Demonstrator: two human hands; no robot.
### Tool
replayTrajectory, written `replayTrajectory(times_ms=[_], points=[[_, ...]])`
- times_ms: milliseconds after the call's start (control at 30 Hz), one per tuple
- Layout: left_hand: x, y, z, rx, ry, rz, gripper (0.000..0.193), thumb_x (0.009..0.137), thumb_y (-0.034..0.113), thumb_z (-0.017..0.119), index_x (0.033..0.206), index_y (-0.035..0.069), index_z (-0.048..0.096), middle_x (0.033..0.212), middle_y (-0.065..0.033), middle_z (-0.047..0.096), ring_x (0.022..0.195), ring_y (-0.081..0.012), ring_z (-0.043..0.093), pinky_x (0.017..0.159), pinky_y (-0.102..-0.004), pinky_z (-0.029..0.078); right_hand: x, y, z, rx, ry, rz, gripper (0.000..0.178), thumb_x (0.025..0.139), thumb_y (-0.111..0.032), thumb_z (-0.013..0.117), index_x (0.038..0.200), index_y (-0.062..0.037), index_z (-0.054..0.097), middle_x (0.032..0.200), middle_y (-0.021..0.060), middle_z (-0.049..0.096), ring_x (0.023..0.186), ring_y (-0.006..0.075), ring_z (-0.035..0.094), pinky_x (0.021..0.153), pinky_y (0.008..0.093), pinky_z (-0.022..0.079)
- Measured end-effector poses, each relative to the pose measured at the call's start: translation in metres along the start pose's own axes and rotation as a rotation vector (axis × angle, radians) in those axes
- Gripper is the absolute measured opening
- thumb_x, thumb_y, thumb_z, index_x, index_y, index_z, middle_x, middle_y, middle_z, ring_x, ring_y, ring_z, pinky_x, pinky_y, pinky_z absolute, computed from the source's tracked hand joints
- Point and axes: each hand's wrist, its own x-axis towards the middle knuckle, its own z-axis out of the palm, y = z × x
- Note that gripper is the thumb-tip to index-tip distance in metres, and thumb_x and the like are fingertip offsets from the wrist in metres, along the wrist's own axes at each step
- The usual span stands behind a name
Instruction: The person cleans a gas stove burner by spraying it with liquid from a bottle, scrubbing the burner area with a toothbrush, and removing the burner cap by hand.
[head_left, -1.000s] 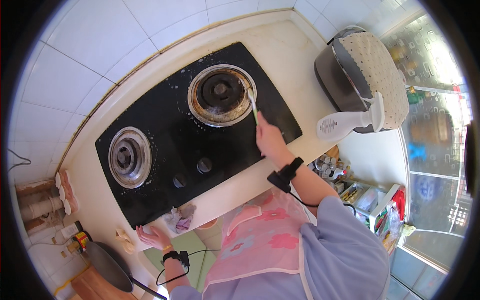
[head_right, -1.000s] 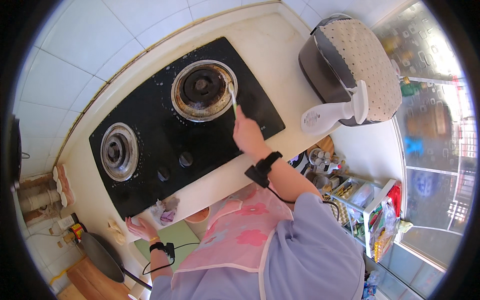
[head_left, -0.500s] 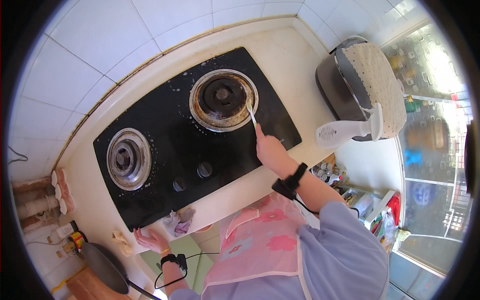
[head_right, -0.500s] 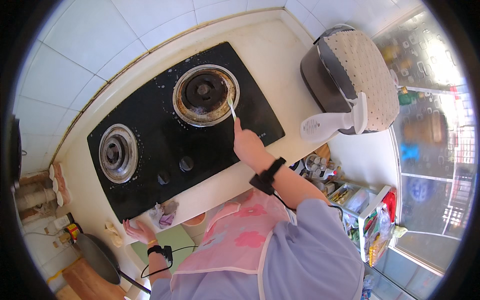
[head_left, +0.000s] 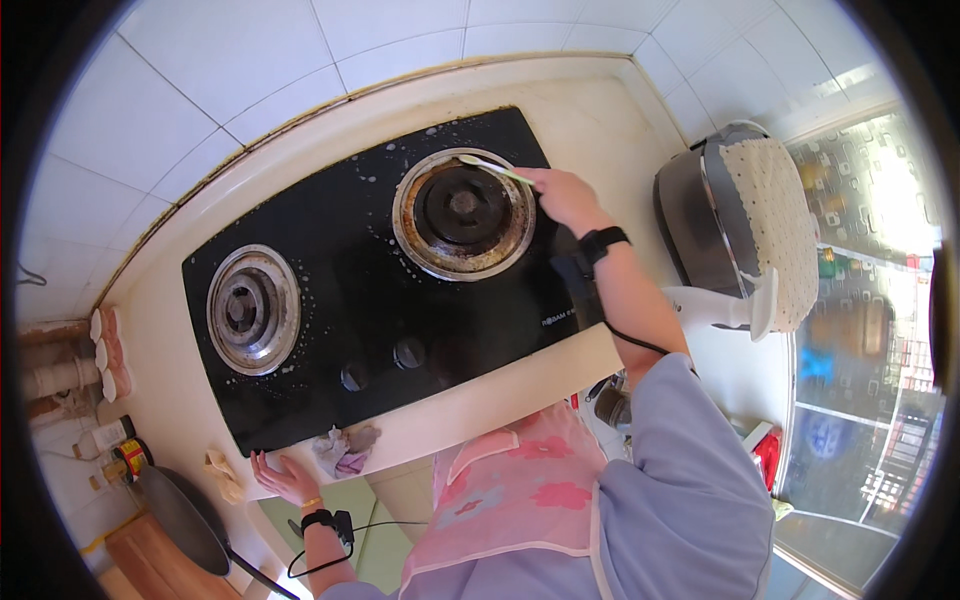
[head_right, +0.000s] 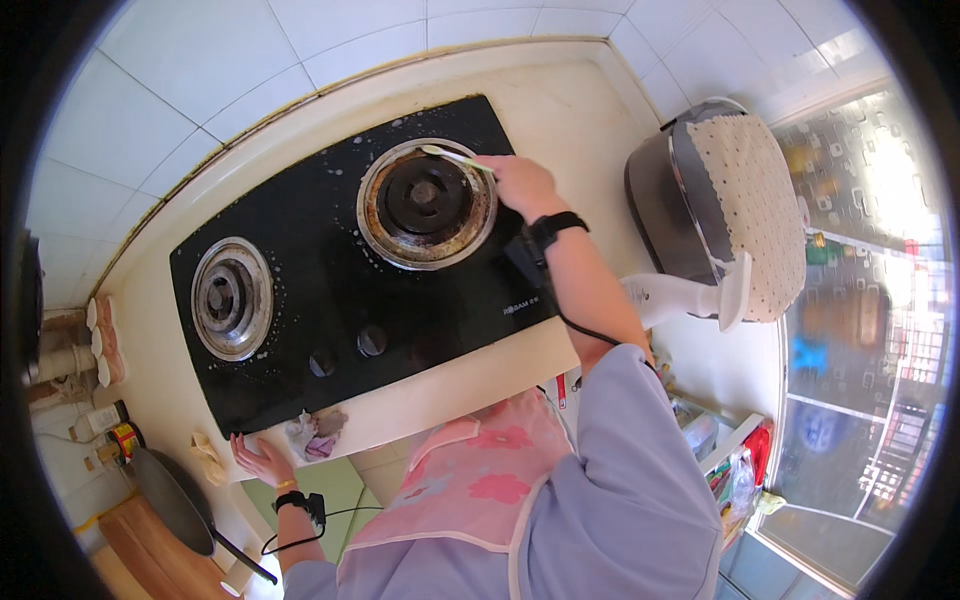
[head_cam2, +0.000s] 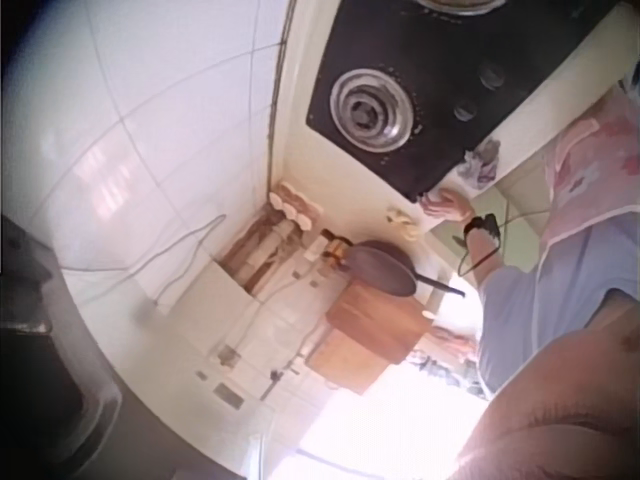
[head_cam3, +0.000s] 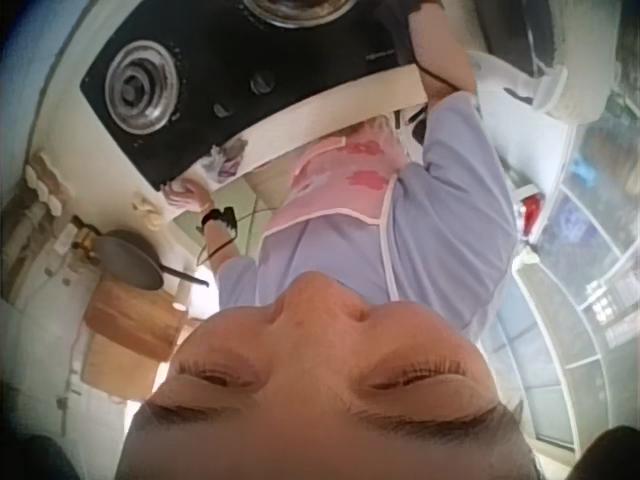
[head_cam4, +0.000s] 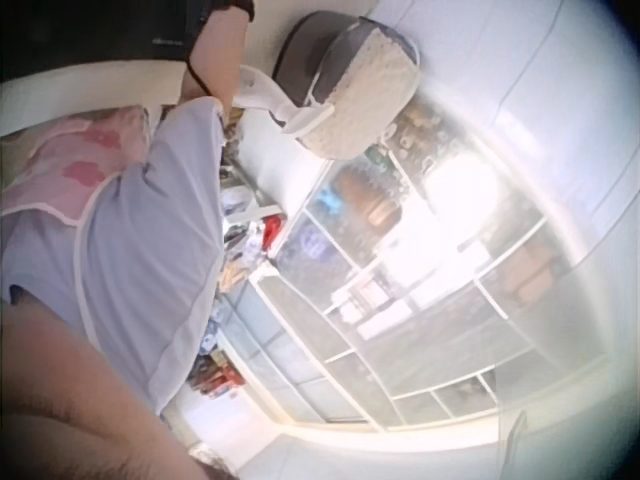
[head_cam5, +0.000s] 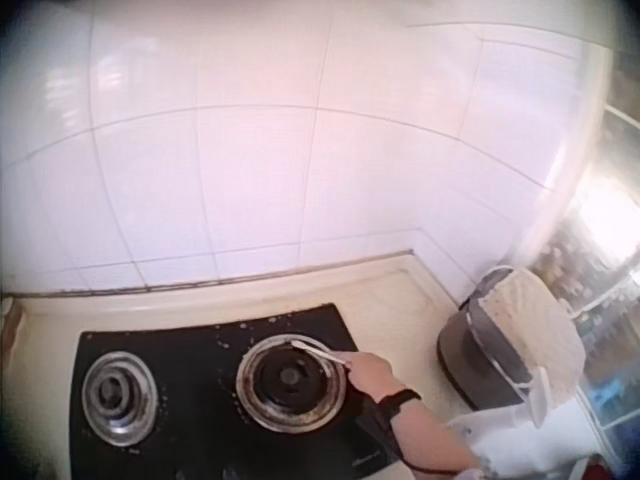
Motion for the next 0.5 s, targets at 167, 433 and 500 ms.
replayTrajectory(times_ms=[167, 433, 500], points=[[0.002, 0.003, 0.001, -0.026, -0.009, -0.009, 0.034, 0.088, 0.014, 0.053, 0.119, 0.000, 0.050, 0.132, -0.0170, 0.048, 0.122, -0.0356, 0.042, 0.103, -0.0476, 0.030, 0.018, 0.061, -0.006, -0.011, 0.099, -0.029, 0.048, 0.081, -0.004, 0.049, 0.115, -0.0335, 0.065, 0.100, 0.0120, 0.066, 0.088, 0.0317, 0.063, 0.073, 0.0410, 0.050], [0.002, 0.005, 0.001, -0.028, -0.029, -0.017, 0.036, 0.088, 0.014, 0.052, 0.121, -0.001, 0.048, 0.135, -0.0185, 0.044, 0.123, -0.0369, 0.040, 0.103, -0.0490, 0.029, 0.056, 0.000, -0.008, -0.240, 0.018, -0.301, 0.052, 0.081, 0.000, 0.049, 0.113, -0.0382, 0.065, 0.086, 0.0121, 0.060, 0.083, 0.0319, 0.061, 0.072, 0.0399, 0.049], [-0.002, 0.002, -0.002, -0.036, -0.023, -0.037, 0.037, 0.089, 0.015, 0.052, 0.121, -0.001, 0.048, 0.136, -0.0186, 0.042, 0.124, -0.0373, 0.038, 0.104, -0.0495, 0.028, 0.057, 0.018, -0.027, -0.310, 0.001, -0.287, 0.055, 0.080, 0.001, 0.049, 0.114, -0.0399, 0.064, 0.080, 0.0112, 0.060, 0.080, 0.0307, 0.061, 0.069, 0.0394, 0.050]])
